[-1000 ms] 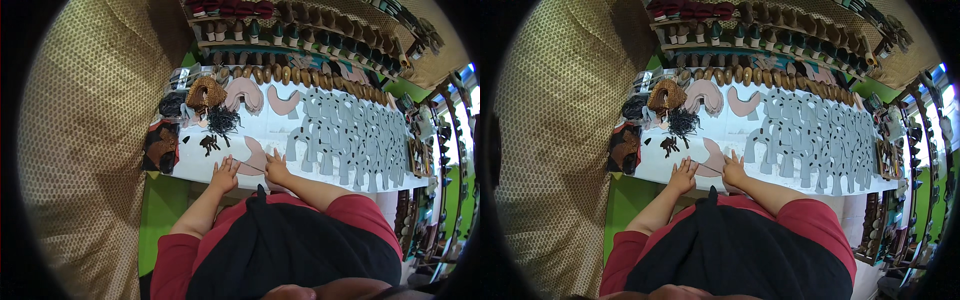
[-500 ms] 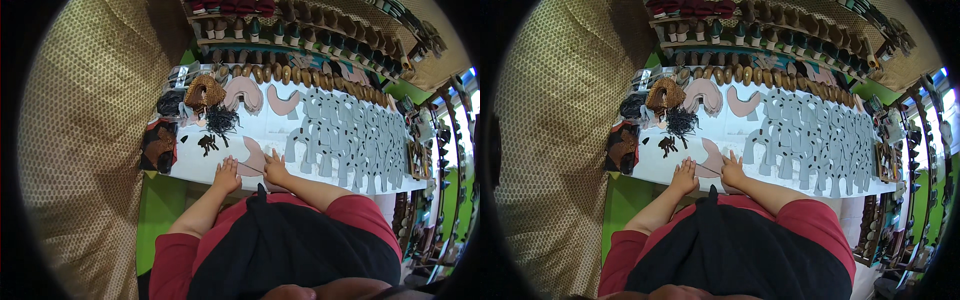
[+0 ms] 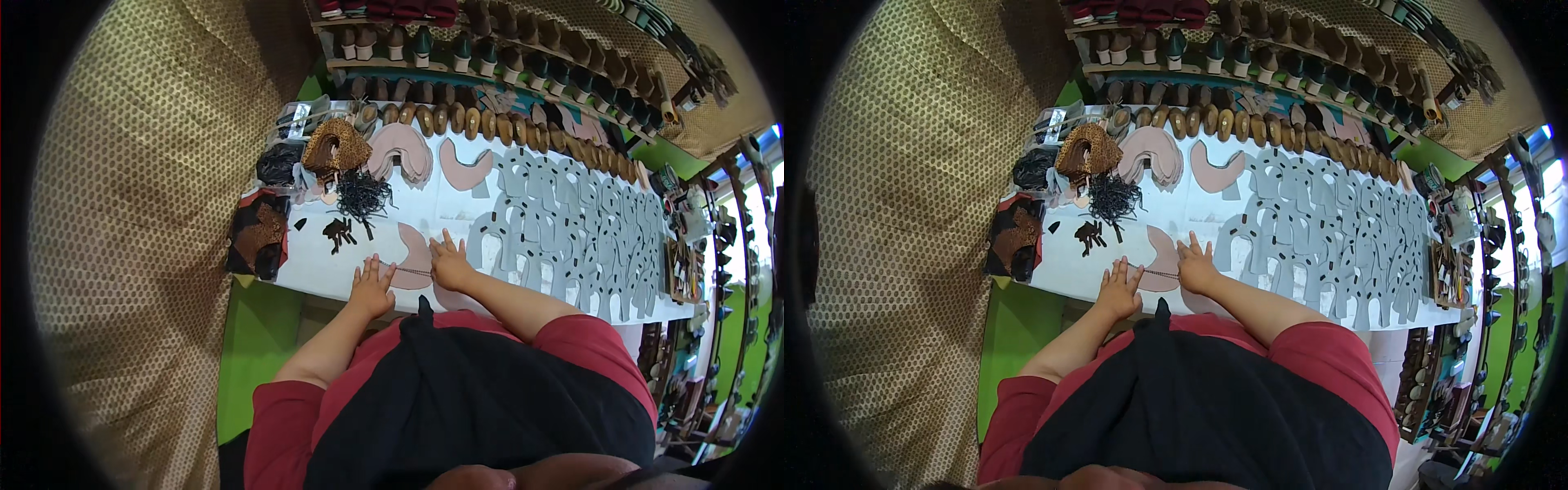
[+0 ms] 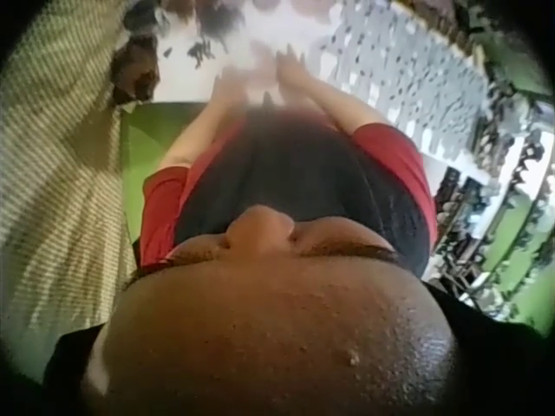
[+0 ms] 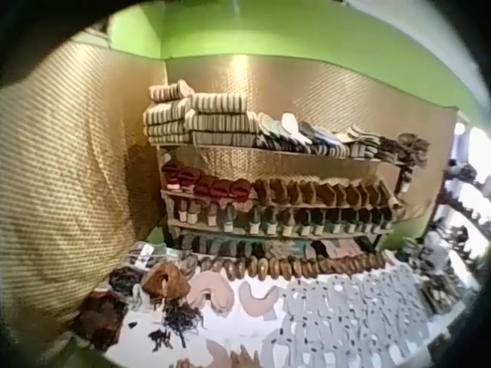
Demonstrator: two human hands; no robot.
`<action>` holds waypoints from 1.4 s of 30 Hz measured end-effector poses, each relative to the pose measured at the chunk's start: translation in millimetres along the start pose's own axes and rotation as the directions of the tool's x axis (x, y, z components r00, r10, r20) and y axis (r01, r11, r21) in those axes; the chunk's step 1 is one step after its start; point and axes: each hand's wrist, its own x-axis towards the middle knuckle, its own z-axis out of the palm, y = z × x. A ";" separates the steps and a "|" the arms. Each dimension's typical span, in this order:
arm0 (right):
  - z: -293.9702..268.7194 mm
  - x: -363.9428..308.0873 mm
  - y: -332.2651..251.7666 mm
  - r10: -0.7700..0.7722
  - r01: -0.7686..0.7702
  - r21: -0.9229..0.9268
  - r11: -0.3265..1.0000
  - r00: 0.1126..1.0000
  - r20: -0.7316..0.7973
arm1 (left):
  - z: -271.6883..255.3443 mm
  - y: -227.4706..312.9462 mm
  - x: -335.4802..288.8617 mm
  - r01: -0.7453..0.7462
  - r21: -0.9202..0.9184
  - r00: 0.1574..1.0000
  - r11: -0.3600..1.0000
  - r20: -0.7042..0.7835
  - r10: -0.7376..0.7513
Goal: Inspect and sort cut leather components for shoe manufacturing at a workbench.
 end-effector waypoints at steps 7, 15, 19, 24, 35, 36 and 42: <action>-27.4 17.1 3.4 -0.045 0.049 -0.058 0.997 0.997 0.069 | -4.4 3.7 -0.5 0.027 0.004 0.999 1.000 0.033 -0.027; -16.3 56.6 22.1 -0.102 0.101 -0.147 0.984 0.995 -0.001 | 0.8 5.6 2.0 0.042 0.007 0.999 0.999 -0.002 -0.042; -42.1 67.0 8.1 -0.106 0.135 -0.188 0.973 0.982 0.155 | 5.5 3.9 -0.5 0.053 -0.014 0.998 0.998 -0.018 -0.053; -24.1 81.8 20.8 -0.154 0.160 -0.252 0.955 0.987 0.043 | 5.6 5.6 1.4 0.053 -0.019 0.998 0.998 -0.042 -0.054; -46.4 80.8 6.2 -0.036 0.092 -0.191 0.977 0.959 0.280 | 11.7 3.5 -2.1 0.057 -0.063 0.994 0.996 -0.087 -0.062; -46.7 80.3 6.6 -0.041 0.094 -0.188 0.978 0.962 0.270 | 11.8 3.6 -1.9 0.057 -0.065 0.994 0.996 -0.091 -0.062; -43.6 76.9 4.7 -0.035 0.074 -0.197 0.978 0.980 0.195 | 13.7 2.5 -1.9 0.046 -0.075 0.993 0.996 -0.106 -0.054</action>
